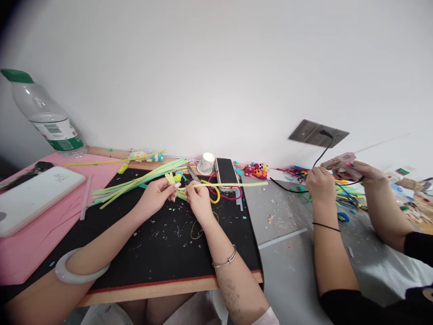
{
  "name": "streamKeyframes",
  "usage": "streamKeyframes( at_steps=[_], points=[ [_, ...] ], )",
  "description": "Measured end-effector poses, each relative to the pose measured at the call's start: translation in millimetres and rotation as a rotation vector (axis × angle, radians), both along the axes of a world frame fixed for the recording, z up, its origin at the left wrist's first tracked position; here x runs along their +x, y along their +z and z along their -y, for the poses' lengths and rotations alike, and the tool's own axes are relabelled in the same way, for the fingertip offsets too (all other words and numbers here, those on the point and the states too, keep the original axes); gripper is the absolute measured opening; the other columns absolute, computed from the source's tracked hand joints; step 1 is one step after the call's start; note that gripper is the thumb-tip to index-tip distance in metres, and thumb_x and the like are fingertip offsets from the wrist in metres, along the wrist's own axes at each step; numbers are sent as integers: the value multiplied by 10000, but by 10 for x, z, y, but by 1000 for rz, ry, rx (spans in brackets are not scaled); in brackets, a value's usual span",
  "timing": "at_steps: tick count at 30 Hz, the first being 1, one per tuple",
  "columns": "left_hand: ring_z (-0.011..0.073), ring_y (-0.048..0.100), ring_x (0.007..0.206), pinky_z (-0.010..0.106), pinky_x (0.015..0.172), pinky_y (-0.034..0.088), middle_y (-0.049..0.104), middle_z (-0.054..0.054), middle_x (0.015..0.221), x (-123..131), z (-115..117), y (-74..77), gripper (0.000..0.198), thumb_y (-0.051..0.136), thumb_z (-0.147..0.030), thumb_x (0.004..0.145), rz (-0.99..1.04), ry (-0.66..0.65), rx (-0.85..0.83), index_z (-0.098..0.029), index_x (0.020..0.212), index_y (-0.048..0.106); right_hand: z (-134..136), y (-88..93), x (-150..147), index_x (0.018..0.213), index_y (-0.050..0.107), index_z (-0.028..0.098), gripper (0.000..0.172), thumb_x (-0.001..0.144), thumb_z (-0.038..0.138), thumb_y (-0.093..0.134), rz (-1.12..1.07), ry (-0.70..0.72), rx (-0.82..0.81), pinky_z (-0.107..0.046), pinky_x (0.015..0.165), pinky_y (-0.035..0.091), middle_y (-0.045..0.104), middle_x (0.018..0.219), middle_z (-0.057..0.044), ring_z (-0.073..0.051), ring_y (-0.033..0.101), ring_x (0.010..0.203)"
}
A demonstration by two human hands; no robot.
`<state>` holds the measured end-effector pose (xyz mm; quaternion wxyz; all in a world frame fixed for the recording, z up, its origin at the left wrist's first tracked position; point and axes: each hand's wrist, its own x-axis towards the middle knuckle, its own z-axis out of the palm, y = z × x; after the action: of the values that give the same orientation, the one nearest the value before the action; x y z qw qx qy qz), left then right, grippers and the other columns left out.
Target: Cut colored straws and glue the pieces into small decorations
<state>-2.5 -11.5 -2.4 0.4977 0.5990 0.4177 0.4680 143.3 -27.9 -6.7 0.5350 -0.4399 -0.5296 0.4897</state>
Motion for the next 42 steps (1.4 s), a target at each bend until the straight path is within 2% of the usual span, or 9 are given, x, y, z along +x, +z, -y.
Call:
streamKeyframes(
  at_steps=[5, 9, 14, 20, 29, 34, 38, 40, 42],
  points=[
    [119, 515, 456, 238, 480, 419, 549, -18, 515, -18, 1, 19, 283, 624, -385, 762, -62, -243, -63, -168, 613, 522, -32, -28, 77, 549, 345, 207, 457, 797, 537, 542, 3, 4, -4, -218, 399, 159, 263, 446, 92, -54, 201, 396],
    [105, 495, 426, 223, 443, 394, 533, -27, 513, -3, 30, 51, 280, 626, -405, 754, -69, -396, -132, -162, 647, 538, -41, -15, 93, 548, 333, 212, 475, 746, 564, 584, -68, 64, -49, -216, 398, 137, 229, 450, 102, -51, 172, 397],
    [103, 494, 424, 217, 443, 396, 523, -35, 495, -26, 48, 63, 289, 657, -400, 732, -93, -525, -184, -167, 627, 520, -34, -4, 97, 547, 340, 208, 471, 732, 555, 600, -37, 171, -95, -213, 404, 132, 244, 468, 95, -52, 176, 412],
    [96, 492, 422, 205, 435, 381, 532, -28, 491, -113, 69, 139, 301, 652, -411, 751, -132, -690, -240, -162, 611, 555, 16, 40, 130, 561, 373, 188, 450, 797, 526, 555, 62, 354, -127, -213, 419, 133, 274, 478, 86, -52, 185, 435],
    [96, 465, 400, 213, 418, 384, 546, -8, 492, -162, 78, 158, 299, 656, -420, 742, -131, -838, -362, -166, 596, 602, 64, 109, 159, 599, 449, 172, 403, 777, 503, 597, 24, 525, -234, -207, 409, 124, 309, 448, 98, -42, 188, 404],
    [92, 475, 407, 208, 423, 382, 547, -15, 495, -157, 74, 140, 284, 679, -407, 729, -81, -754, -382, -159, 620, 595, 54, 130, 156, 575, 406, 180, 381, 776, 423, 619, -59, 474, -232, -204, 407, 111, 275, 446, 106, -35, 163, 402],
    [97, 490, 437, 212, 436, 374, 538, -15, 533, -126, 48, 105, 286, 676, -418, 736, 18, -627, -370, -158, 665, 581, 23, 141, 137, 565, 341, 199, 406, 720, 394, 661, -163, 286, -203, -199, 398, 101, 247, 448, 114, -27, 155, 387],
    [101, 483, 434, 217, 430, 359, 529, -14, 537, -119, 9, 76, 306, 657, -447, 745, 57, -460, -323, -156, 684, 580, -1, 139, 140, 573, 334, 205, 412, 711, 413, 662, -201, 147, -153, -199, 391, 102, 241, 451, 115, -27, 155, 383],
    [103, 462, 418, 220, 429, 353, 509, -20, 511, -141, -48, 46, 322, 634, -470, 753, 43, -165, -219, -154, 710, 593, -27, 134, 152, 579, 325, 211, 417, 714, 430, 653, -235, 20, -102, -200, 387, 102, 231, 452, 115, -29, 147, 383]
  ],
)
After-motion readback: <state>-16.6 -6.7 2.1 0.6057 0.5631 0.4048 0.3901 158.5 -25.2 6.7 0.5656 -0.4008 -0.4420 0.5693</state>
